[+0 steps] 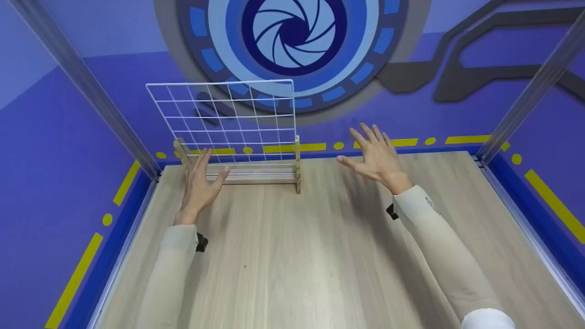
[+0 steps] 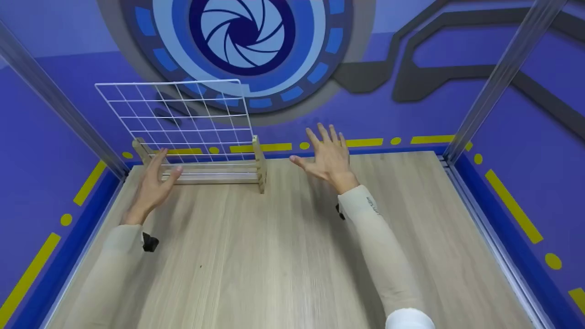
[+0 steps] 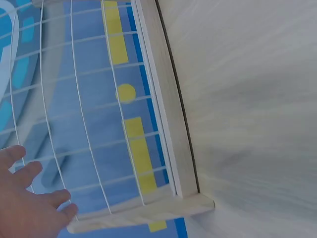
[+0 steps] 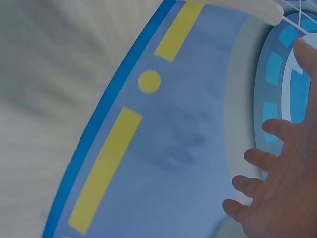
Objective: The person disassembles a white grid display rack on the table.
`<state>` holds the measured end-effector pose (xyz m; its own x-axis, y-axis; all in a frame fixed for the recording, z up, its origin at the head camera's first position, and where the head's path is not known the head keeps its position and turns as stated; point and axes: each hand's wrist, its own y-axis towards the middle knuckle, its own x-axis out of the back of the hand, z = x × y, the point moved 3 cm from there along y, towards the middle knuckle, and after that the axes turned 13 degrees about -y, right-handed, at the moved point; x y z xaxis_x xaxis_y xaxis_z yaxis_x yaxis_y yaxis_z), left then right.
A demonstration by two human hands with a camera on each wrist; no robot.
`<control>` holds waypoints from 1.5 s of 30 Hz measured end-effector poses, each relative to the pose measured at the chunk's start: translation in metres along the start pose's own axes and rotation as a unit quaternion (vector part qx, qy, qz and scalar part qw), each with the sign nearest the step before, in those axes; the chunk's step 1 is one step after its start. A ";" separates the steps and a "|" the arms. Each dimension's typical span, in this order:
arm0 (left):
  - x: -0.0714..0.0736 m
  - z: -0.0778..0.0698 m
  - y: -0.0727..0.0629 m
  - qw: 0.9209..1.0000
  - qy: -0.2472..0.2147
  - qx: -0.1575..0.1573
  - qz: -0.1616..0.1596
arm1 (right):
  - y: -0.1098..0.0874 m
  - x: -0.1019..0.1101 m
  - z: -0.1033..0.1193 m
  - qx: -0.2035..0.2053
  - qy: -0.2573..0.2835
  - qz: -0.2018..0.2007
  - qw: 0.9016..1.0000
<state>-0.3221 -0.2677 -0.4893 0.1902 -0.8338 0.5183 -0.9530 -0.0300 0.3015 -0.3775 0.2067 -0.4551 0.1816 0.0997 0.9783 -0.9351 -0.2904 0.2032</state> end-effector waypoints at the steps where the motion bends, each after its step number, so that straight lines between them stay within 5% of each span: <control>1: 0.002 0.002 0.001 1.000 -0.008 0.004 -0.002 | 0.002 -0.001 0.003 0.002 0.007 0.006 1.000; 11: 0.037 0.022 0.014 0.991 -0.099 0.080 -0.039 | 0.027 -0.010 0.039 0.020 0.114 0.062 0.991; 19: 0.060 0.035 0.032 0.966 -0.165 0.162 -0.115 | 0.047 -0.017 0.067 -0.007 0.254 0.069 0.965; 25: 0.071 0.040 0.042 0.952 -0.180 0.190 -0.157 | 0.059 -0.027 0.090 -0.008 0.337 0.051 0.940; 34: 0.069 0.043 0.059 0.948 -0.173 0.220 -0.149 | 0.064 -0.045 0.108 -0.032 0.439 0.019 0.898; 45: 0.067 0.046 0.073 0.951 -0.188 0.219 -0.114 | 0.067 -0.057 0.128 -0.030 0.484 -0.040 0.874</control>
<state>-0.3895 -0.3509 -0.4696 0.3835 -0.9140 0.1324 -0.9200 -0.3907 -0.0324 -0.4115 0.0602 -0.4925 -0.0692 0.8837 0.4628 -0.9507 -0.1990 0.2379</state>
